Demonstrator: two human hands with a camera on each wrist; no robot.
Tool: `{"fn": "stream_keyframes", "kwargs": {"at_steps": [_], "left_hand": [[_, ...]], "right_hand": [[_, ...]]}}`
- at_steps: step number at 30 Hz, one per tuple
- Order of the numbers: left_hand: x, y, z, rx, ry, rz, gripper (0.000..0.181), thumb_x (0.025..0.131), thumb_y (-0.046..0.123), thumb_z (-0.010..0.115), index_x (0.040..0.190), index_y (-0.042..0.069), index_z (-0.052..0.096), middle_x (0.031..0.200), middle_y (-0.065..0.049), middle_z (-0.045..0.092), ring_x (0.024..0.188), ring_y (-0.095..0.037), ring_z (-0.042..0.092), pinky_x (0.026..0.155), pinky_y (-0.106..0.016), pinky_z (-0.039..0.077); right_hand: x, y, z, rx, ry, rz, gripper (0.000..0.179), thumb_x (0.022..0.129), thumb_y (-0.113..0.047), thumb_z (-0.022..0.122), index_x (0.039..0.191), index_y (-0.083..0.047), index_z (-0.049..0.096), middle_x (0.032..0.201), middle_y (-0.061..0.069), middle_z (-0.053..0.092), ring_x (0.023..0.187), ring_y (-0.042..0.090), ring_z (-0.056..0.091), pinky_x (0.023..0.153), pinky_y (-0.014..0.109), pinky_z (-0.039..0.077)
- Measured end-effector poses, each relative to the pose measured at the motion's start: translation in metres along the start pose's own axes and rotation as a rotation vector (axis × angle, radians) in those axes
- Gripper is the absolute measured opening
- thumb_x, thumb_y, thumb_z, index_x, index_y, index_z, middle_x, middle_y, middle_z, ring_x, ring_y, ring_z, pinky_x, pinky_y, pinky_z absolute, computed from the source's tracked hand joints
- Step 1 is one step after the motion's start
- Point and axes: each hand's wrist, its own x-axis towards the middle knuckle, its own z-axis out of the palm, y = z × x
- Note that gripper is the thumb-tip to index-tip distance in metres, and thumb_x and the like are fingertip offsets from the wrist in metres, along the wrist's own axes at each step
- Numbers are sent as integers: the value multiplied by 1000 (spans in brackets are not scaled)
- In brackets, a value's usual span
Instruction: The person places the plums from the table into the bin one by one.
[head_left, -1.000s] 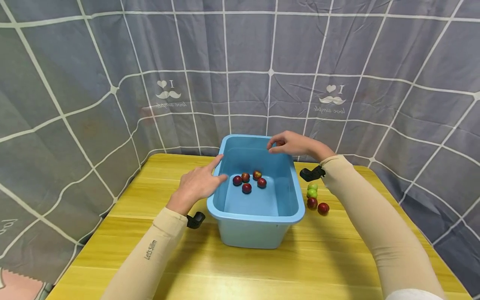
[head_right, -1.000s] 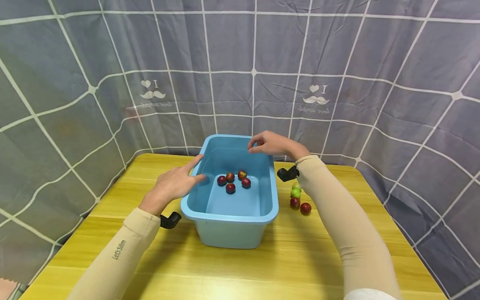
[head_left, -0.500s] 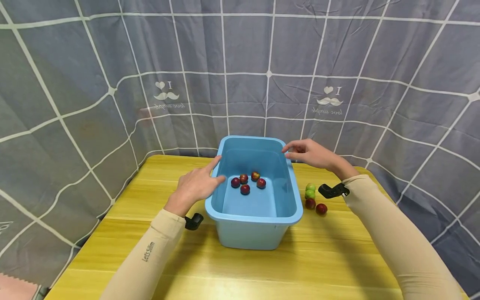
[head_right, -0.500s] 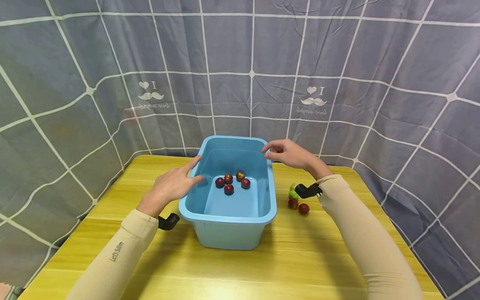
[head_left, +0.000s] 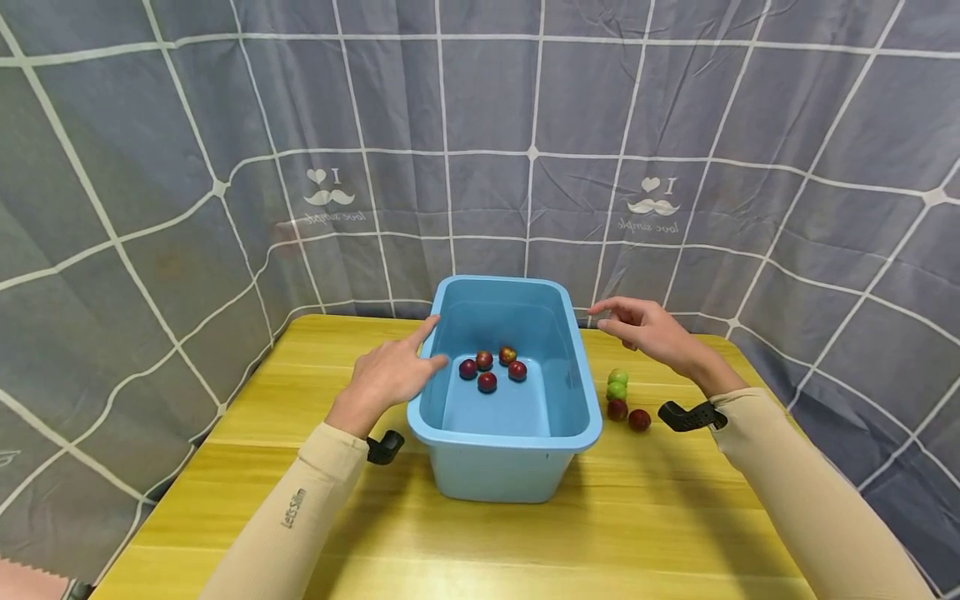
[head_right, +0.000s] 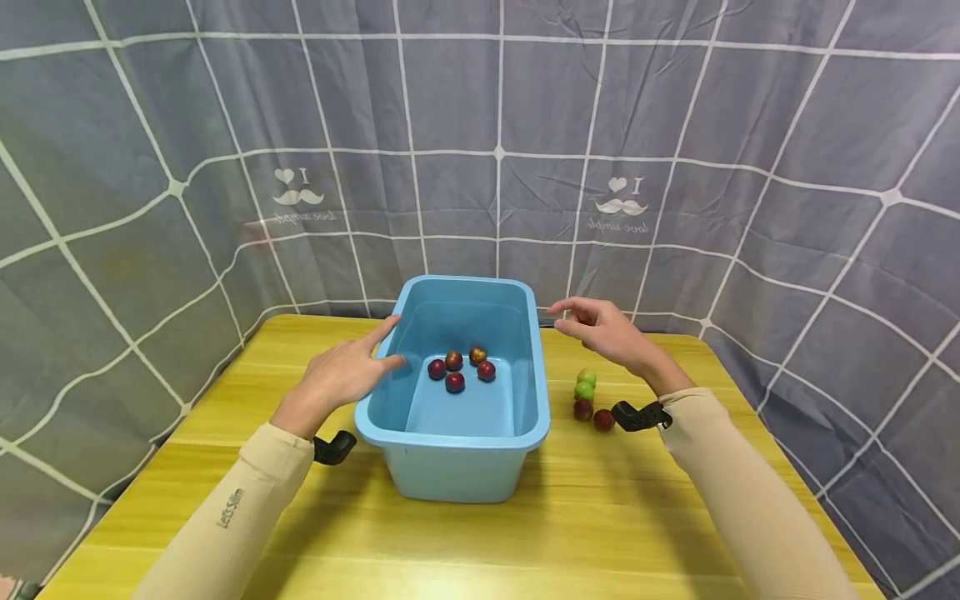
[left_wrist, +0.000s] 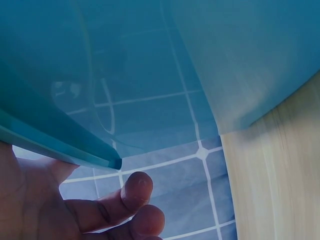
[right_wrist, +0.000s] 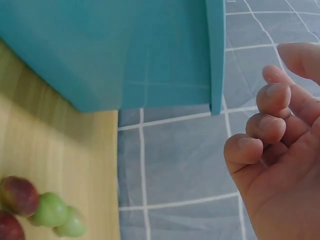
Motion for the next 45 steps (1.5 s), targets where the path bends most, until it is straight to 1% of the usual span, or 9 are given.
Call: {"fn": "stream_keyframes", "kwargs": {"at_steps": [8, 13, 17, 23, 27, 31, 35, 41, 45], "left_hand": [[0, -2, 2, -12, -2, 4, 73, 96, 59, 46, 161, 44, 14, 127, -13, 66, 76, -27, 59, 58, -40, 42], [1, -2, 2, -17, -6, 3, 74, 96, 59, 46, 161, 44, 14, 132, -14, 64, 78, -27, 59, 59, -40, 42], [0, -3, 2, -17, -11, 0, 74, 96, 58, 46, 161, 44, 14, 133, -14, 63, 79, -27, 59, 58, -40, 43], [0, -3, 1, -25, -15, 0, 74, 96, 59, 46, 161, 44, 13, 135, -15, 62, 77, -27, 59, 57, -40, 43], [1, -3, 1, -29, -16, 5, 74, 97, 59, 46, 161, 44, 13, 140, -15, 59, 80, -28, 60, 58, -40, 43], [3, -2, 1, -26, -14, 10, 74, 97, 59, 45, 161, 44, 13, 142, -15, 58, 88, -30, 62, 58, -40, 44], [3, -2, 1, -19, -11, 12, 73, 97, 59, 45, 161, 44, 13, 147, -14, 55, 99, -33, 63, 60, -40, 44], [1, -3, 1, -26, -16, 7, 74, 97, 59, 45, 161, 44, 13, 149, -14, 53, 100, -34, 62, 61, -40, 44], [2, -3, 1, -30, -13, 12, 74, 97, 58, 46, 161, 43, 13, 147, -15, 55, 101, -33, 63, 61, -40, 45]], "right_hand": [[-26, 22, -1, 50, 41, 7, 36, 103, -29, 58, 135, -12, 58, 81, 16, 49, 68, 29, 46, 64, 33, 44], [-41, 38, -2, 76, 57, 32, 37, 102, -29, 60, 135, -12, 58, 84, 9, 50, 70, 29, 48, 65, 32, 45], [-51, 51, 0, 100, 55, 50, 39, 102, -28, 61, 136, -10, 57, 86, 9, 51, 70, 29, 47, 64, 32, 45], [-63, 65, 5, 138, 64, 51, 38, 101, -22, 62, 134, -6, 57, 83, 6, 53, 67, 29, 46, 63, 32, 45], [-70, 76, 8, 155, 67, 47, 37, 100, -19, 63, 133, -5, 57, 83, 5, 52, 68, 31, 46, 64, 33, 44], [-75, 89, 11, 170, 73, 51, 37, 100, -17, 63, 133, -4, 57, 87, 6, 52, 70, 28, 48, 64, 32, 43], [-80, 100, 14, 183, 88, 71, 38, 98, -17, 65, 132, -3, 57, 90, 4, 51, 74, 21, 48, 65, 30, 42], [-89, 114, 23, 202, 102, 103, 39, 98, -17, 66, 132, -2, 57, 92, 4, 51, 79, 16, 48, 70, 30, 43], [-92, 124, 26, 202, 110, 120, 39, 97, -16, 67, 132, -2, 57, 91, 4, 51, 78, 14, 49, 71, 33, 44]]}}
